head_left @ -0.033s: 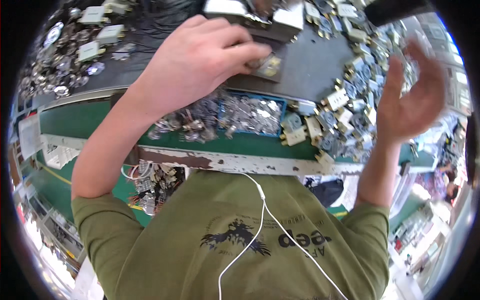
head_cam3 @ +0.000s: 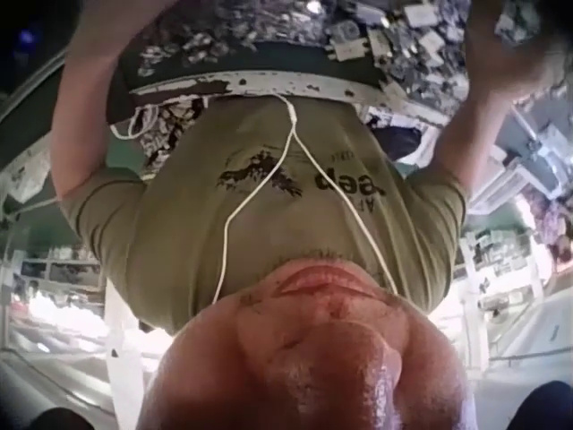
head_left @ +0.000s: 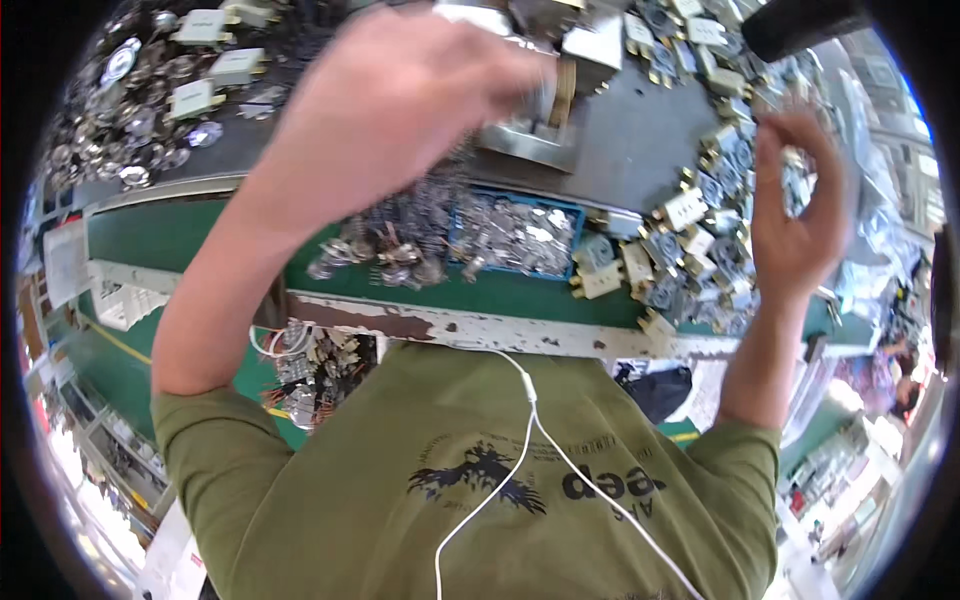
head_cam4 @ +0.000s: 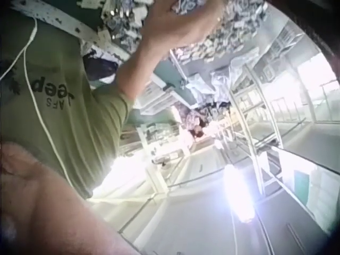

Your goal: Assembling small electronic components on an industrial production line using an electric screwdriver.

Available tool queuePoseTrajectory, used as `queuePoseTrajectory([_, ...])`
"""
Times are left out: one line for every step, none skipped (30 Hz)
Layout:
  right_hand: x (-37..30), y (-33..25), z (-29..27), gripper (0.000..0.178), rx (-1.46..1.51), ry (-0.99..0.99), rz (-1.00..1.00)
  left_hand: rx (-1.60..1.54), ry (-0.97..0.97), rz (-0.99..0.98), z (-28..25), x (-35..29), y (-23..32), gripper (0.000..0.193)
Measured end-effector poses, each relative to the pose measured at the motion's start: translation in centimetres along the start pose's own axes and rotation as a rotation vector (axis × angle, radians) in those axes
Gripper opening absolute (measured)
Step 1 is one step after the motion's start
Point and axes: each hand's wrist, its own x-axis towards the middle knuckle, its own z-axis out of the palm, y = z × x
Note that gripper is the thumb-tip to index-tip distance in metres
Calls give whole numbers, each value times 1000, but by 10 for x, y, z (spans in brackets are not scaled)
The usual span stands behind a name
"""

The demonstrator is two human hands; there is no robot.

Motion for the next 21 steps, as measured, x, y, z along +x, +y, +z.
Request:
queuePoseTrajectory([-5, -8, -5, 27, -90, -238, 108, -33, 93, -246, -20, -1, -3, 25])
queuePoseTrajectory([-14, -2, -15, 30, -173, -457, 185, -10, 82, -253, -35, -2, -12, 25])
queuePoseTrajectory([-23, 6, -21, 34, -200, -637, 260, 118, 97, -283, -49, -4, -26, 26])
queuePoseTrajectory([-31, 8, -24, 37, -230, -683, 249, 238, 117, -307, -58, -3, -46, 27])
queuePoseTrajectory([-36, 10, -21, 40, -252, -730, 233, 365, 133, -334, -65, -5, -64, 29])
queuePoseTrajectory([-38, 11, -19, 40, -238, -724, 226, 478, 153, -349, -69, -5, -77, 30])
queuePoseTrajectory([-34, 11, -12, 39, -228, -719, 137, 533, 134, -373, -85, -9, -73, 30])
queuePoseTrajectory([-35, 12, -11, 39, -271, -725, 90, 515, 114, -372, -71, -5, -78, 27])
queuePoseTrajectory([-35, 13, -11, 39, -273, -725, 91, 499, 93, -373, -60, -4, -82, 25])
queuePoseTrajectory([-35, 15, -9, 39, -268, -739, 106, 540, 188, -258, -57, -7, -84, 22])
queuePoseTrajectory([-37, 16, -11, 40, -274, -758, 135, 534, 180, -253, -58, 1, -70, 22])
queuePoseTrajectory([-38, 17, -9, 40, -271, -715, 121, 505, 214, -224, -61, 5, -51, 21])
queuePoseTrajectory([-40, 16, -8, 40, -259, -718, 130, 480, 244, -197, -67, 6, -32, 20])
queuePoseTrajectory([-39, 16, -8, 40, -261, -648, 147, 388, -178, -565, -63, -14, -23, 10])
queuePoseTrajectory([-40, 16, -7, 39, -264, -577, 165, 384, -187, -565, -54, -25, -11, 10])
queuePoseTrajectory([-41, 17, -9, 39, -229, -504, 197, 204, -291, -353, -43, -29, 2, 9])
queuePoseTrajectory([-38, 16, -6, 39, -218, -505, 194, 41, -393, -150, -39, -35, 15, 8])
queuePoseTrajectory([-32, 15, -4, 40, -154, -453, 199, -78, -478, -161, -35, -41, 23, 8])
queuePoseTrajectory([-28, 13, -2, 41, -97, -404, 205, -109, -538, -153, -30, -45, 28, 7])
queuePoseTrajectory([-23, 8, 0, 39, -7, -377, 208, -91, -590, -151, -29, -46, 32, 8])
queuePoseTrajectory([-15, 2, 1, 39, -5, -375, 208, -72, -641, -147, -30, -46, 35, 8])
